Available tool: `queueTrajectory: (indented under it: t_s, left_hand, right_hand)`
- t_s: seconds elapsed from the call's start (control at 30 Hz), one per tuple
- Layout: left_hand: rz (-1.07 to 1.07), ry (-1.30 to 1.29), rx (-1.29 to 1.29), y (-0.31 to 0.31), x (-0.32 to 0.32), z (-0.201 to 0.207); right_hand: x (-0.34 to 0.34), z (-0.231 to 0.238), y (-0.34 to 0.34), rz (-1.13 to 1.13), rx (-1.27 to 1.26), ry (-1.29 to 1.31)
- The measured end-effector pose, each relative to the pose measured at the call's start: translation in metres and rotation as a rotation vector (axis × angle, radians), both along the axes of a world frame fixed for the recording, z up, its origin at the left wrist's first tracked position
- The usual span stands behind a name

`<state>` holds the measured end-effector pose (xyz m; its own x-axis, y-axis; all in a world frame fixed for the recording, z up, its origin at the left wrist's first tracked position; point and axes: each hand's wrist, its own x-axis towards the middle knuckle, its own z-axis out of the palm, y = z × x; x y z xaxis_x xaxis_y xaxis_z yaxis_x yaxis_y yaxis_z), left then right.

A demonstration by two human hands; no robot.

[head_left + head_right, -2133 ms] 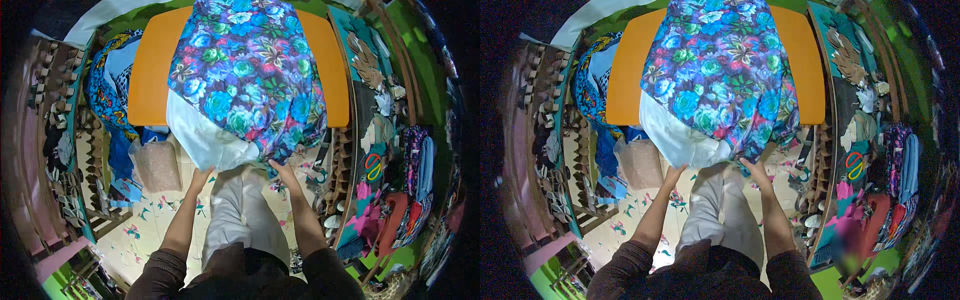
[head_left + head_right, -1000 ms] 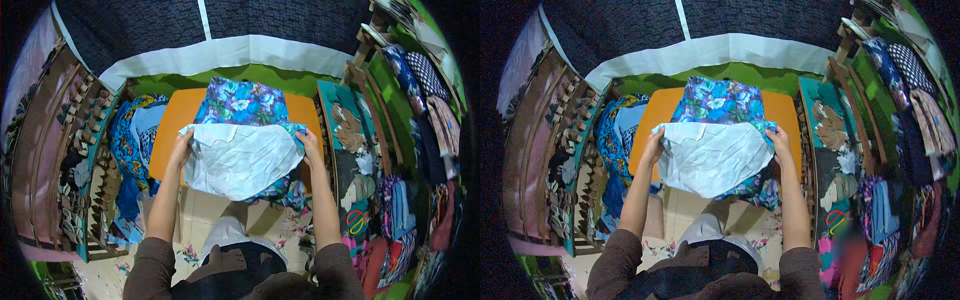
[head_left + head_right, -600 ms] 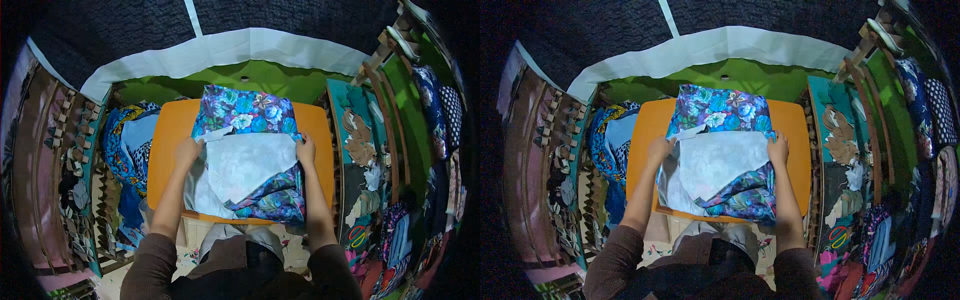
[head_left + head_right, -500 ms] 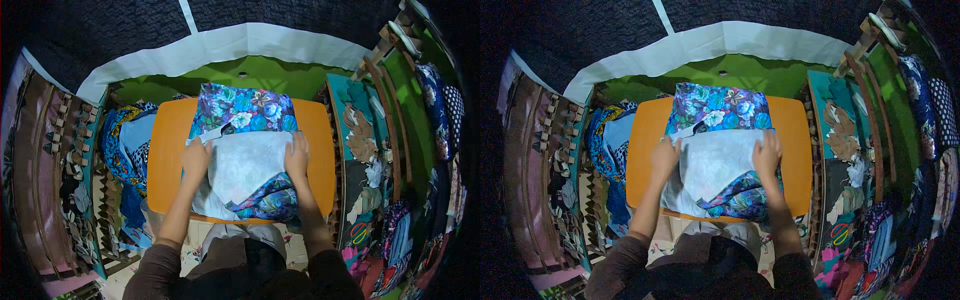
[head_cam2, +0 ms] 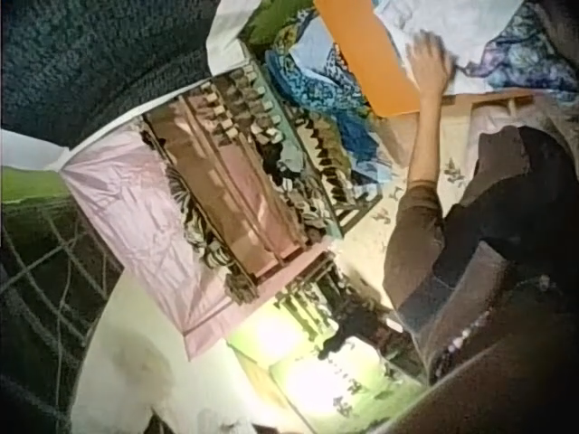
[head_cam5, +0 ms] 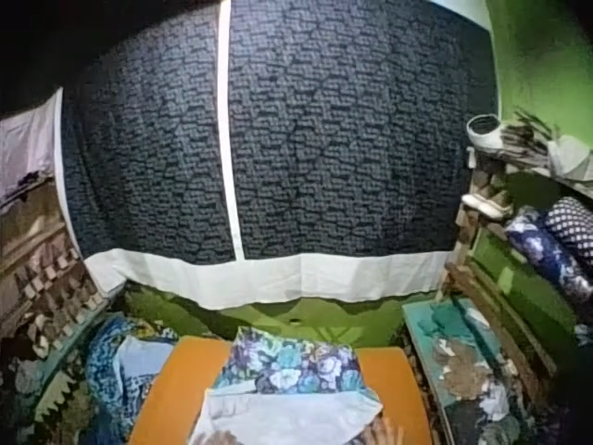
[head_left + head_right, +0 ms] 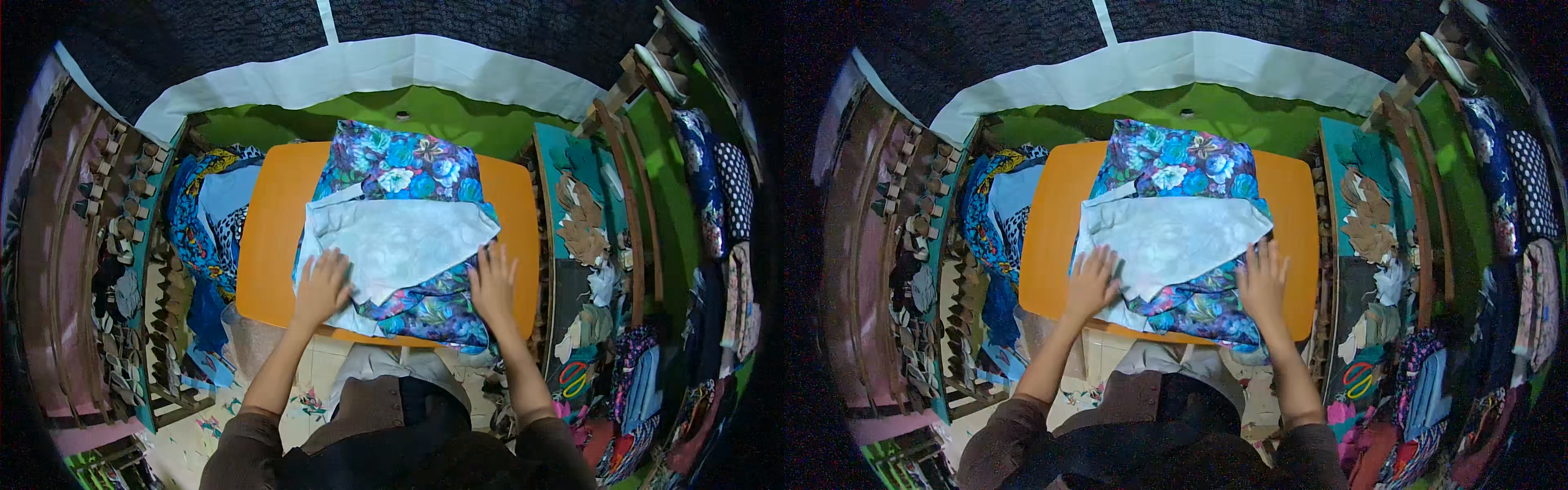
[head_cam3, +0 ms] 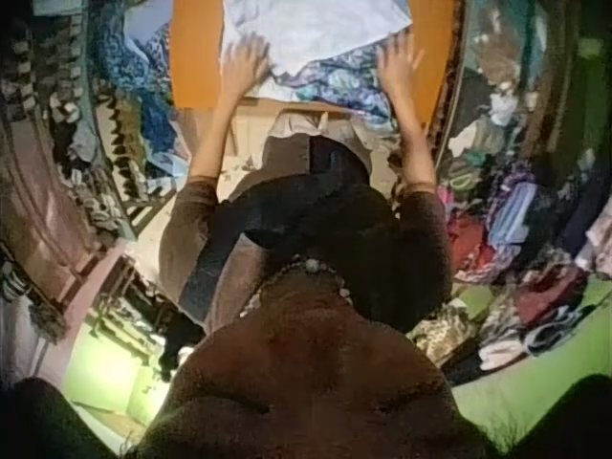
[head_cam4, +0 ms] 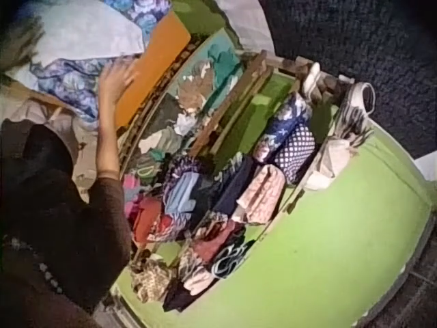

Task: Fold various fabric pieces and organize them on a shelf.

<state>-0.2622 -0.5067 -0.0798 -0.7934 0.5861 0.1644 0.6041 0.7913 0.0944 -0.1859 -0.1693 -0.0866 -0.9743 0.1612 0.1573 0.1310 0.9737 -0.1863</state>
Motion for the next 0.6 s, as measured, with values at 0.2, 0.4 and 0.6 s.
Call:
queueTrajectory:
  t_s: [0.2,0.4,0.6]
  left_hand:
    - [-0.289,-0.151,-0.102,0.025,0.074,-0.004]
    - [-0.161,0.077,-0.149,0.011,0.057,-0.021]
    - [-0.135,0.167,-0.247,-0.002,0.041,-0.057]
  right_hand:
    - [0.070,0.016,-0.063,0.557,-0.073,-0.302]
    - [0.067,-0.013,-0.050,0.479,0.041,-0.192]
    - [0.045,-0.045,-0.046,0.483,0.176,-0.148]
